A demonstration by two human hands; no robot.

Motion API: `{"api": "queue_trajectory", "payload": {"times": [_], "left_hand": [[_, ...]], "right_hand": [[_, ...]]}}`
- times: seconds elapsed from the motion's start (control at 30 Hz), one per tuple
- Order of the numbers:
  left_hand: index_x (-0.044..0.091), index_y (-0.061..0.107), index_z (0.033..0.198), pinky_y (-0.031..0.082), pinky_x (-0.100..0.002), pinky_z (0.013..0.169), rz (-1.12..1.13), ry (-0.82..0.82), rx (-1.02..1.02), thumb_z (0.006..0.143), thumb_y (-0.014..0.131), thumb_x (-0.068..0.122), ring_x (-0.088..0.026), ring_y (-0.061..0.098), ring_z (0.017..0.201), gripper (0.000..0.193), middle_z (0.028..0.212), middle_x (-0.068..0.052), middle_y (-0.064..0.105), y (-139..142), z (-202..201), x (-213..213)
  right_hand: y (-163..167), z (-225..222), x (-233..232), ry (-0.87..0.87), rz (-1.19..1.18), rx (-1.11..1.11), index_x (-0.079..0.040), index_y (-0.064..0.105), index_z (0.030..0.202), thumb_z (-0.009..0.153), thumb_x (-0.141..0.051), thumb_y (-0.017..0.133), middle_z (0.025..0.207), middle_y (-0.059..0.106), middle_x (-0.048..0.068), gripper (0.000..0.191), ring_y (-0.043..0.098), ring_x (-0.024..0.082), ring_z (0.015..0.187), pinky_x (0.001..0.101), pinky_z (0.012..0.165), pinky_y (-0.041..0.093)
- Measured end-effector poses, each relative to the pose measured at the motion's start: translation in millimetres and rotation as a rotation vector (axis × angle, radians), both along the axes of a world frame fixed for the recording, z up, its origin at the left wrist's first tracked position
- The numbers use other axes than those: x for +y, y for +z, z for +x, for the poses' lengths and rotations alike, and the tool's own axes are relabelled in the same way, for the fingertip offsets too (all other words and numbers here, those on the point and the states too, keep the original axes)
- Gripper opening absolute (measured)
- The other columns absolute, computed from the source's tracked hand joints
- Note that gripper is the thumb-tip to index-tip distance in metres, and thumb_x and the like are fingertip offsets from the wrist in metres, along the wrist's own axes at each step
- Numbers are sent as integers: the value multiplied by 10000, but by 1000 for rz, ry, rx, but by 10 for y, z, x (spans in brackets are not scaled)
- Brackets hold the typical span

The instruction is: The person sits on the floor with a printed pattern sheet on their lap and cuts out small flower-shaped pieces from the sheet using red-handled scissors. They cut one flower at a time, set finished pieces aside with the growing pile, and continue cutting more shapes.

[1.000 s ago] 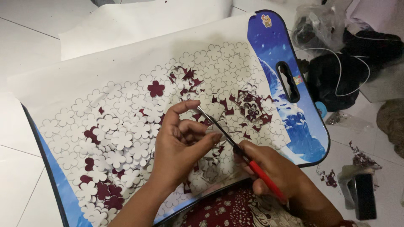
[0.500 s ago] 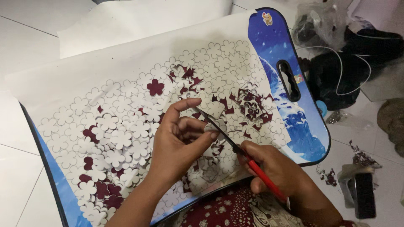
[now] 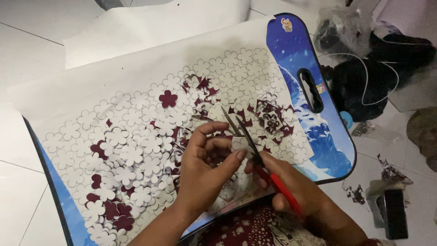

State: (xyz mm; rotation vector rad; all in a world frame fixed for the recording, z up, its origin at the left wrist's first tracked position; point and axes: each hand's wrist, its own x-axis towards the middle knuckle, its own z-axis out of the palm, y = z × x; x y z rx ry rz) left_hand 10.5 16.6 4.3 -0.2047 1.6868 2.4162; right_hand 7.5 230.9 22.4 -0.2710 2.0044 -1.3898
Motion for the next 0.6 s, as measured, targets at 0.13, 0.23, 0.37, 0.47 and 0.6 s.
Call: {"api": "queue_trajectory", "payload": {"times": [0.13,0.23,0.37,0.47,0.6], "left_hand": [[10,551,1265,602,-260,736,179,0,43,914,745,19,-131,720,832,401,940,-80,728,-39,17,54],[-3,575,1238,575,-250,707,222,20,6,906,755,8,-118,693,809,378,896,-72,706,-60,42,89],[-21,598,1197,540,-236,678,191,46,-32,900,772,-2,-100,660,793,344,869,-67,697,-57,55,109],[-21,588,1167,562,-251,656,271,49,-45,905,755,-4,-113,682,766,311,859,-88,718,-28,53,105],[-21,558,1134,604,-295,598,452,38,-38,913,723,2,-150,714,689,277,848,-125,738,26,52,112]], "right_hand": [[-28,45,-69,-46,-110,-66,15,538,1352,575,-1064,482,877,563,33,1331,512,146,798,299,679,437],[-55,60,-89,-66,-113,-85,-2,483,1416,552,-1063,492,912,569,32,1369,512,144,804,297,682,439],[-106,87,-96,-76,-115,-74,18,496,1397,577,-1059,488,929,569,38,1353,516,144,812,297,689,445],[-134,90,-93,-74,-97,-68,24,497,1394,570,-1064,481,940,567,46,1364,526,146,818,300,682,450],[-148,91,-119,-75,-118,-70,39,432,1443,548,-1068,495,997,569,60,1425,540,152,858,312,724,479]]}}
